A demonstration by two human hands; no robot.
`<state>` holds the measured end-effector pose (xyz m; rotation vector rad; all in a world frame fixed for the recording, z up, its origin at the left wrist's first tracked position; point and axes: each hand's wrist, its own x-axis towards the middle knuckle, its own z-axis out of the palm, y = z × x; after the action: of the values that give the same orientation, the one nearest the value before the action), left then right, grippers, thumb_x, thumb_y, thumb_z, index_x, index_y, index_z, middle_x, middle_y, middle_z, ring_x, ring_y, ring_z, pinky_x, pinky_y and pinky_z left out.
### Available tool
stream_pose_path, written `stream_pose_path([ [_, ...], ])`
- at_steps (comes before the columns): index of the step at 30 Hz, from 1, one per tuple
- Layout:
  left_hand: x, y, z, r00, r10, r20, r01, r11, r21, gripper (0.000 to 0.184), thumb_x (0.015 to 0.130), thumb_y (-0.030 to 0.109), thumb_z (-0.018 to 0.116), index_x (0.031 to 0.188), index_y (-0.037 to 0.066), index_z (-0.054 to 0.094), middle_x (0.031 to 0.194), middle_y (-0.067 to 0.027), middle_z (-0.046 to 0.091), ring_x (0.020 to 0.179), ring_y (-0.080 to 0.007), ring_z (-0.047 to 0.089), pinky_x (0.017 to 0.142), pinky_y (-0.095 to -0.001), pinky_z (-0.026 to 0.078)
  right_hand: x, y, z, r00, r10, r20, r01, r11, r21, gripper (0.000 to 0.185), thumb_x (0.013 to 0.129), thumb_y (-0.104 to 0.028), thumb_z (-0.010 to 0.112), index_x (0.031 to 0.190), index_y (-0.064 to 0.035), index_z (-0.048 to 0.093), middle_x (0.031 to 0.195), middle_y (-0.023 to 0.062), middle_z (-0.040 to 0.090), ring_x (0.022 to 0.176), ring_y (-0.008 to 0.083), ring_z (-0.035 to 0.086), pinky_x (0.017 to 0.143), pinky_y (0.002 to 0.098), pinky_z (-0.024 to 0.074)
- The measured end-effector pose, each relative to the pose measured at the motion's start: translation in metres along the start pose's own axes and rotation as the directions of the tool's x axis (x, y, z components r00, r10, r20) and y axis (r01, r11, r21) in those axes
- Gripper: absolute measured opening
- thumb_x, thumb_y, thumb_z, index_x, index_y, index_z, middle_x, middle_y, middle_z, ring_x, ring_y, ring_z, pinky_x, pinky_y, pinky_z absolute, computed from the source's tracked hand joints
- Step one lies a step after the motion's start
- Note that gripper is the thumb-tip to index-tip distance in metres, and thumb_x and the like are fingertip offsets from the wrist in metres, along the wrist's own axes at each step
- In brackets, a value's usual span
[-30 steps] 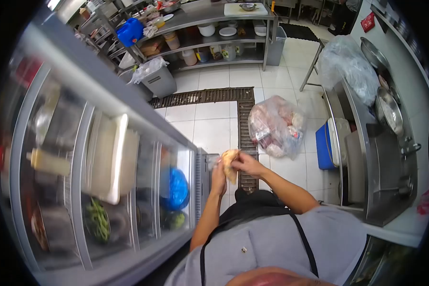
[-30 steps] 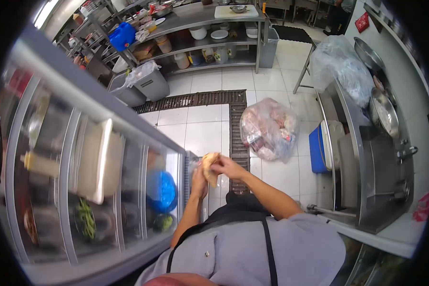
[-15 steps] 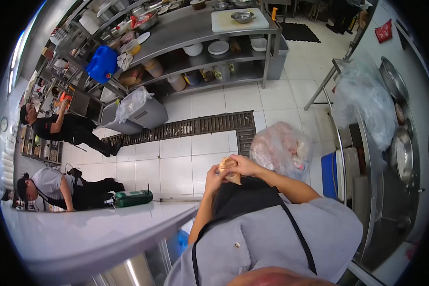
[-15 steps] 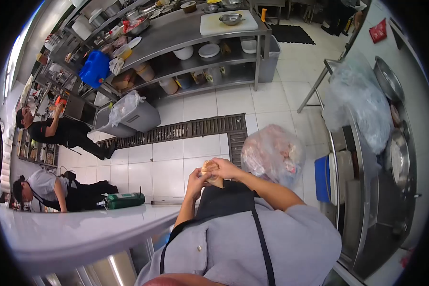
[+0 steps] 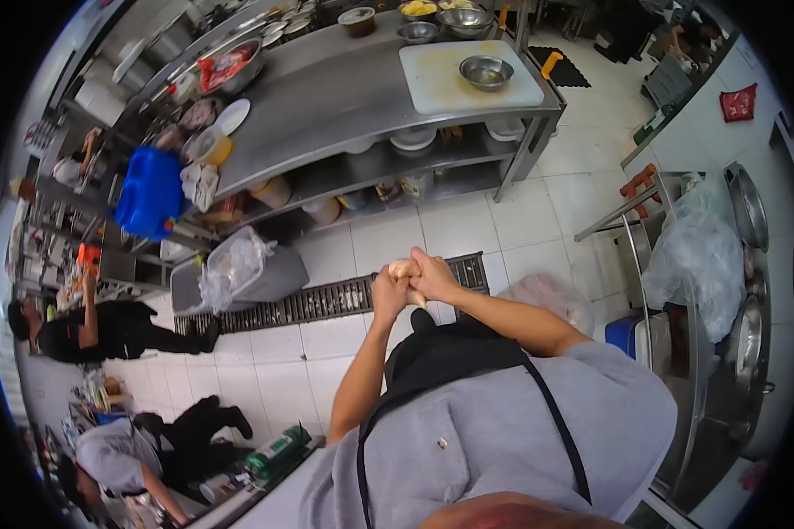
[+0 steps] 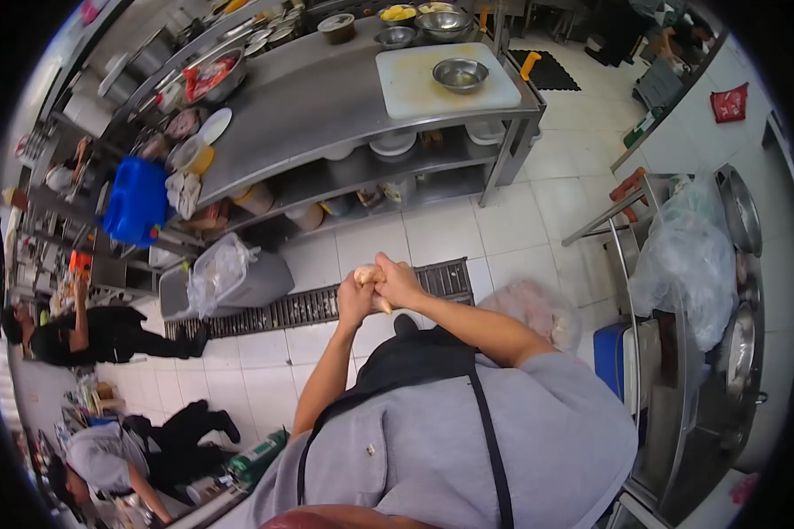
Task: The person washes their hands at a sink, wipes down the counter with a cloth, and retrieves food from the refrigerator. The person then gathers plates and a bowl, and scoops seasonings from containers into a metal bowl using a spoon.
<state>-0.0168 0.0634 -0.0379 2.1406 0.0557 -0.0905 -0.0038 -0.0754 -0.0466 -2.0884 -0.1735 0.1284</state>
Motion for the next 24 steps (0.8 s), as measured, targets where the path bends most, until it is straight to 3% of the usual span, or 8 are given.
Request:
stream_pose_path([
  [6,0.166,0.040,-0.016,0.943,0.230,0.240,-0.253,0.965,0.070,0.024,0.082,0.009,0.051,0.100,-0.006,0.058,0.090,-0.0257,0.063,0.086,-0.0379,0.063,0.075,-0.0413,0.049,0.124,0.014,-0.070,0.975,-0.053,-0.215,0.070,0.995,0.072,0.021,0.071,-0.005,0.059,0.091,-0.0039,0.051,0.074,0.0209,0.062,0.071,0.0376,0.063,0.060,0.0410,0.0483],
  [8,0.211,0.064,-0.031,0.922,0.270,0.278,-0.295,0.954,0.050,0.024,0.083,0.006,0.049,0.102,-0.007,0.057,0.092,-0.0243,0.064,0.086,-0.0346,0.064,0.075,-0.0391,0.051,0.163,0.016,-0.103,0.996,0.053,-0.078,-0.025,0.943,0.331,0.020,0.074,0.005,0.052,0.093,-0.0016,0.054,0.071,0.0115,0.062,0.067,0.0188,0.062,0.059,0.0309,0.0472],
  [10,0.251,0.086,-0.043,0.829,0.220,0.514,0.004,0.917,-0.398,0.025,0.083,0.000,0.044,0.105,-0.009,0.054,0.095,-0.0193,0.064,0.082,-0.0302,0.066,0.072,-0.0370,0.054,0.197,0.001,-0.127,0.998,0.046,-0.047,-0.021,0.901,0.434,0.022,0.074,0.009,0.048,0.093,-0.0006,0.055,0.072,0.0075,0.061,0.068,0.0129,0.059,0.059,0.0274,0.0461],
  [11,0.277,0.089,-0.045,0.814,0.180,0.552,0.124,0.875,-0.468,0.025,0.086,-0.002,0.044,0.109,-0.007,0.053,0.100,-0.0133,0.062,0.085,-0.0222,0.064,0.074,-0.0324,0.055,0.217,-0.002,-0.139,1.000,0.023,-0.017,-0.011,0.851,0.525,0.025,0.074,0.012,0.045,0.093,0.0004,0.056,0.073,0.0035,0.060,0.069,0.0071,0.055,0.059,0.0239,0.0449],
  [15,0.380,0.143,-0.054,0.740,0.153,0.655,0.396,0.688,-0.608,0.037,0.091,0.017,0.049,0.121,-0.005,0.046,0.115,-0.0172,0.057,0.101,-0.0268,0.060,0.085,-0.0387,0.053,0.317,-0.005,-0.189,0.979,0.003,-0.202,0.114,0.816,0.567,0.012,0.083,0.004,0.052,0.093,-0.0004,0.056,0.075,0.0027,0.060,0.069,0.0067,0.054,0.058,0.0229,0.0428],
  [17,0.430,0.170,-0.048,0.653,0.158,0.741,0.630,0.430,-0.647,0.043,0.094,0.028,0.042,0.124,-0.002,0.044,0.119,-0.0171,0.055,0.103,-0.0312,0.059,0.087,-0.0417,0.051,0.368,-0.010,-0.216,0.978,0.010,-0.209,0.115,0.806,0.580,0.013,0.083,0.004,0.053,0.095,-0.0001,0.057,0.077,0.0032,0.060,0.070,0.0076,0.055,0.059,0.0233,0.0441],
  [22,0.529,0.177,-0.014,0.686,0.164,0.709,0.651,0.296,-0.699,0.047,0.094,0.033,0.037,0.127,0.000,0.042,0.122,-0.0176,0.053,0.101,-0.0344,0.059,0.083,-0.0459,0.051,0.446,-0.023,-0.253,0.989,-0.120,-0.091,0.151,0.737,0.659,0.026,0.083,-0.002,0.056,0.108,0.0023,0.057,0.090,0.0080,0.063,0.075,0.0139,0.062,0.064,0.0271,0.0508],
  [24,0.551,0.165,-0.016,0.718,0.158,0.678,0.653,0.184,-0.735,0.048,0.093,0.033,0.040,0.128,0.001,0.041,0.123,-0.0184,0.052,0.102,-0.0360,0.058,0.082,-0.0473,0.051,0.470,-0.010,-0.271,0.997,0.041,-0.070,0.011,0.784,0.620,0.025,0.082,-0.006,0.059,0.106,0.0023,0.059,0.087,0.0094,0.064,0.075,0.0149,0.062,0.064,0.0280,0.0514],
])
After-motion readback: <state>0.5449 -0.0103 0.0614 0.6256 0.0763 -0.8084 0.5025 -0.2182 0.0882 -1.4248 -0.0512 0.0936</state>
